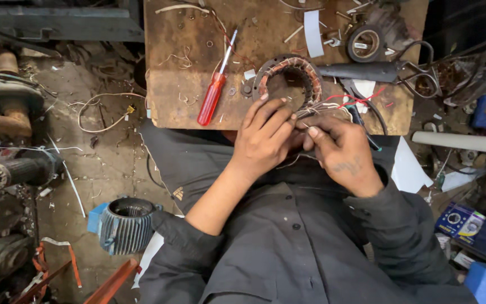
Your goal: The person sits on the floor and repairs a circular electrical component by hand, stripping wire insulation, twisting connections, and using pliers to secure the wires. The workspace is cluttered with tools and parts.
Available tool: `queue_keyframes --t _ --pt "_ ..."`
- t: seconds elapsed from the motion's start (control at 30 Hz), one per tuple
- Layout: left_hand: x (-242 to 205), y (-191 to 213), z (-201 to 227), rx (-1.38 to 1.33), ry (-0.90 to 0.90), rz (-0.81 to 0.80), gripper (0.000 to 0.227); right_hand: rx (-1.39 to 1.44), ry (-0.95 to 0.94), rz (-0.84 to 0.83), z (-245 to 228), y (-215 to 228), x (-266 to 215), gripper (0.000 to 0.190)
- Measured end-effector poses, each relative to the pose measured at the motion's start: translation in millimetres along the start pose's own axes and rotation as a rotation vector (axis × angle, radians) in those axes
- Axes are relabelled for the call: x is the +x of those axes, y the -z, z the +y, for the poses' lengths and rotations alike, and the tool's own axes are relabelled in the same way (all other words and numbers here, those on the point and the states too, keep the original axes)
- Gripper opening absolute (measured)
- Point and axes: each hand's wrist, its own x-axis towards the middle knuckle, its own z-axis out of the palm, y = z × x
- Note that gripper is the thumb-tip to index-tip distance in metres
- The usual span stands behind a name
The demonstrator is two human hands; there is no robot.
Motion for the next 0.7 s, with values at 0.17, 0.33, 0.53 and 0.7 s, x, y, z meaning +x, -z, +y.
queue_keyframes --t 0.17,0.33,0.53,0.7 --pt "13 -3 6 -0.128 0.133 0.017 0.023 -0.205 0.001 0.039 -2 8 -18 0.021" --pt "14 -5 12 -0.149 0.188 0.108 0.024 -0.428 0.161 0.102 -2 29 -42 0.017" --pt "13 -7 15 -0.155 0.227 0.123 0.017 -1.041 0.444 0.525 27 60 -54 0.015" --pt "15 -4 16 -0.166 0.238 0.138 0.016 -0.839 0.323 0.819 82 92 -62 0.009"
